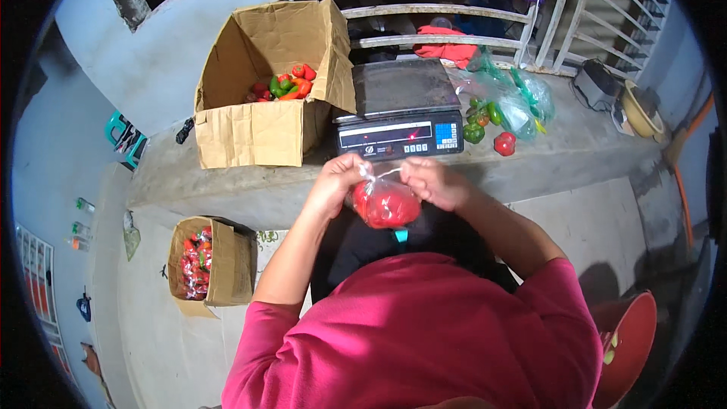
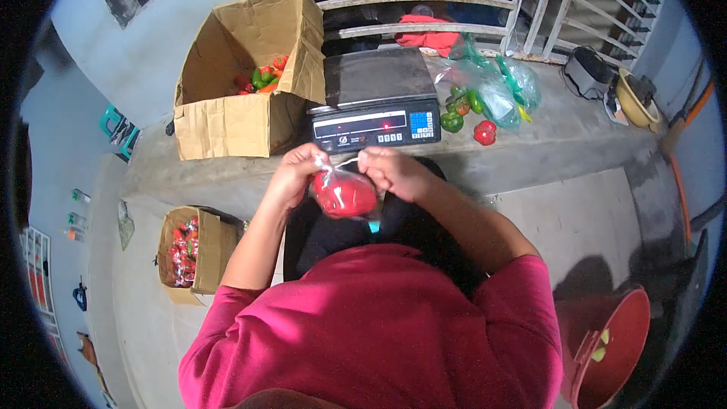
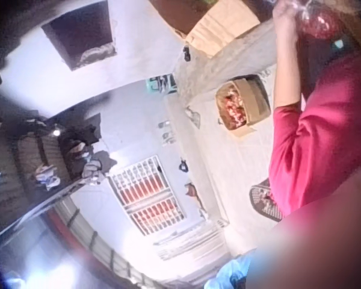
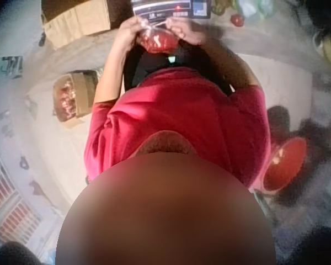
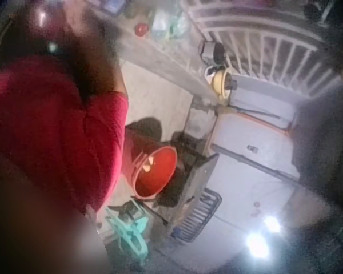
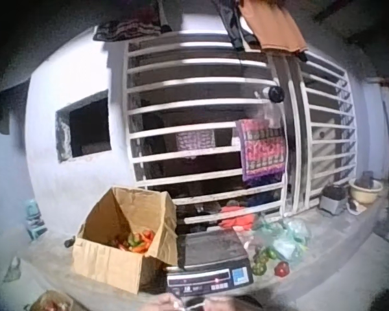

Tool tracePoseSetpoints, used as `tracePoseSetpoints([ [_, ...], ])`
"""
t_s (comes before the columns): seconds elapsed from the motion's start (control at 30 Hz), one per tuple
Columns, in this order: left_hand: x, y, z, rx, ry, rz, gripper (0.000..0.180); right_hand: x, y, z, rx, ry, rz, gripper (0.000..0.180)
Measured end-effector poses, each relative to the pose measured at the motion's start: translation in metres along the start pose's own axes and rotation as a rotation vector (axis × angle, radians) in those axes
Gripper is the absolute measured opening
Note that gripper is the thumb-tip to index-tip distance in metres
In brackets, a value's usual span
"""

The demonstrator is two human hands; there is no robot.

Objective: The person selects red and green bell peppers from a cardboard box and places them on a digital scale to weigh them. They then transfer the peppers into clear plastic bags, tie the bags closed, and place the packaged peppers into a smaller cardboard box.

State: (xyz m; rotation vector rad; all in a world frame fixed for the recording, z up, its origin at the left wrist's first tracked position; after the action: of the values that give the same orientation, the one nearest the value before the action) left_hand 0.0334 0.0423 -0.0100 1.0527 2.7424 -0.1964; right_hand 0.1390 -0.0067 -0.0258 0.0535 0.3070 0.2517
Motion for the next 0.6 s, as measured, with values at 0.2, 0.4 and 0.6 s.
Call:
tracePoseSetpoints([
  [0.2,0.001,0.014,-0.012,-0.089,-0.387,-0.082,0.004,-0.040,-0.007,0.040,0.006,0.049,-0.162,0.024],
  [0.4,-0.031,-0.009,-0.024,-0.078,-0.665,0.262,0.012,-0.082,-0.024,0.002,-0.058,0.166,0.262,0.021],
  [0.6,-0.017,-0.013,0.009,-0.040,0.241,0.196,0.010,0.000,-0.007,-0.029,-0.169,-0.195,0.189,0.017],
])
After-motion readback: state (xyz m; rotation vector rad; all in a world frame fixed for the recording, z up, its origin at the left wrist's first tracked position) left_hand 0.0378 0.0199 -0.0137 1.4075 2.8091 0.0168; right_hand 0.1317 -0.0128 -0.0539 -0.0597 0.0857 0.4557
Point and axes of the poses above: each hand's wrist, its own y-axis towards the middle knuckle, its own x-axis out of the back of the hand, z = x × y, the point moved 10 cm from there along y, towards the middle knuckle, and after that the axes turned 4 degrees about x, right-handed, at the moved point
